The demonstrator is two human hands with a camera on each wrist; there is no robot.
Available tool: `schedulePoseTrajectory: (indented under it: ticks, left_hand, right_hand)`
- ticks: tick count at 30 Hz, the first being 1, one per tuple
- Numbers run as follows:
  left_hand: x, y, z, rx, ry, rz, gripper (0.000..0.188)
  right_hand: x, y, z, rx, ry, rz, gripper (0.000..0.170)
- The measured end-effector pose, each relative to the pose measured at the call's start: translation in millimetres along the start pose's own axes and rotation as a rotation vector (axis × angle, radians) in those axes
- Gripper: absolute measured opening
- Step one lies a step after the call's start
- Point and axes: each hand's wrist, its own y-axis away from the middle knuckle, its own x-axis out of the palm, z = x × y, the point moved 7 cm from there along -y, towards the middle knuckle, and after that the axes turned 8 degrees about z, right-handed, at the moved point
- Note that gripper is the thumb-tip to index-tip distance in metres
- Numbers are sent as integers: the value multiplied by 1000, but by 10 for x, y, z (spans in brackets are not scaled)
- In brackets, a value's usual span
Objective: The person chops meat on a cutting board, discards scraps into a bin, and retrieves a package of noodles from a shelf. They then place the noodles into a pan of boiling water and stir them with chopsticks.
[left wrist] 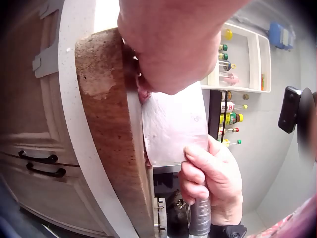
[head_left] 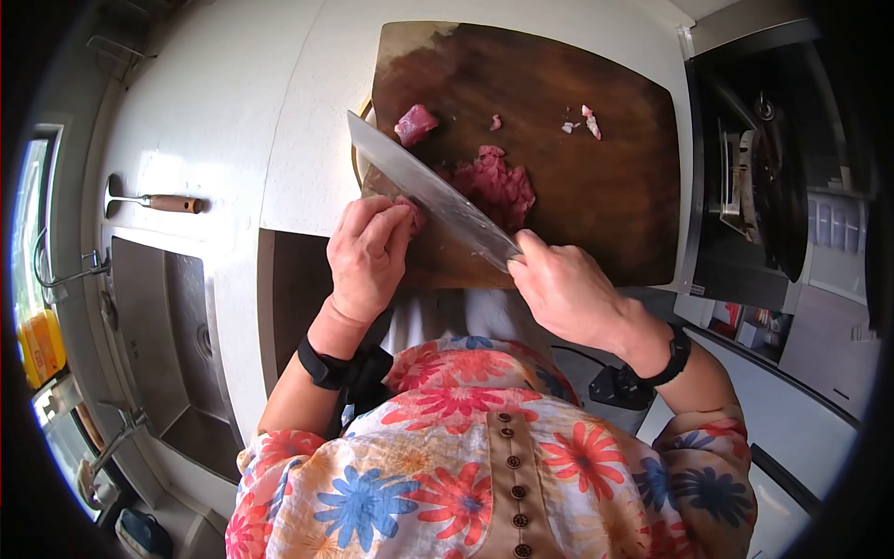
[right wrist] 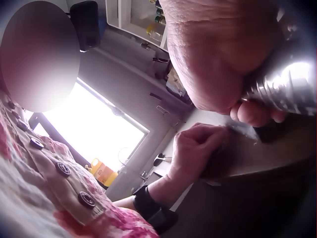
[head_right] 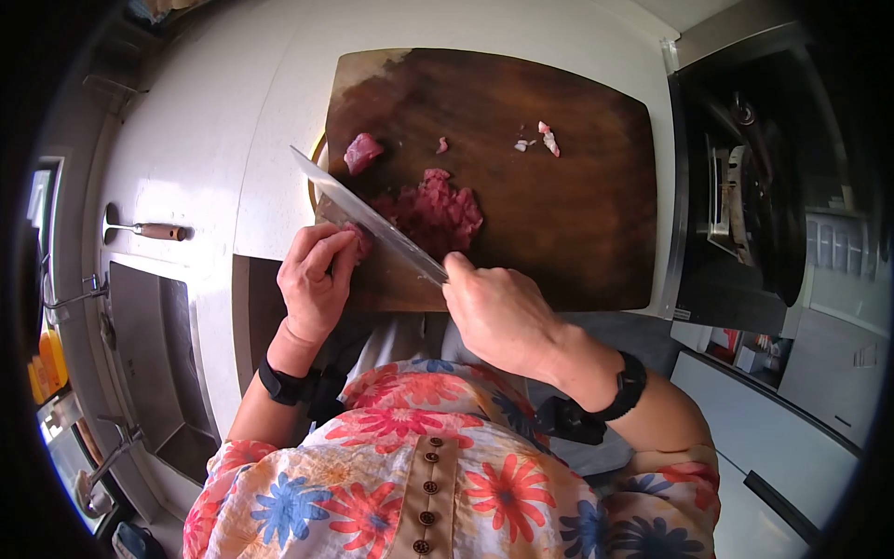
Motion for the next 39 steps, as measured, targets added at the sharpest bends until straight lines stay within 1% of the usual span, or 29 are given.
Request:
schedulePoseTrajectory:
  ticks: [3, 7, 10, 12, 15, 17, 20, 21, 23, 25, 27, 31, 33, 36, 39]
  left_hand:
    - [13, -20, 4, -17, -23, 1, 15]
    - [-1, -4, 17, -8, -8, -6, 15]
    - [22, -14, 45, -20, 21, 16, 16]
    - [20, -10, 44, -22, 25, 39, 16]
    - [13, -19, 2, 15, -10, 36, 16]
    - [12, -4, 16, 18, -15, 22, 17]
    - [-4, -3, 16, 15, -16, -1, 15]
    - [-9, 4, 25, 8, -17, -5, 15]
    - [-5, 1, 25, 14, -20, 2, 16]
    - [-7, -1, 19, 12, -18, 3, 15]
    - [-2, 1, 23, 10, -17, 4, 15]
    - [-3, 7, 44, 27, 3, 6, 17]
    - [-2, 13, 28, 38, 19, 11, 18]
    - [22, -1, -3, 54, -16, 41, 17]
    - [25, -1, -6, 57, -17, 42, 16]
  right_hand:
    - [14, 85, -18, 40, 15, 24, 15]
    - [-2, 73, 70, 31, 49, 57, 14]
    - [53, -82, 94, 37, 79, 88, 11]
    - [43, -283, 205, -32, 124, 55, 10]
    - [18, -498, 249, -38, 127, 32, 9]
    - [19, -440, 130, -17, 99, 30, 10]
    - [-8, -194, 32, -40, 10, 17, 16]
    - [-5, -143, 44, -44, 13, 24, 16]
    - [-4, -66, 20, 25, 71, 42, 14]
    - [-31, -35, 32, 9, 62, 31, 13]
    - [-66, -12, 71, 41, 41, 73, 14]
    - [17, -90, 58, 39, 61, 117, 15]
    - [29, -270, 106, -65, 12, 81, 15]
    - [16, -504, 202, -38, 9, 66, 14]
    - [34, -443, 87, -37, -18, 46, 15]
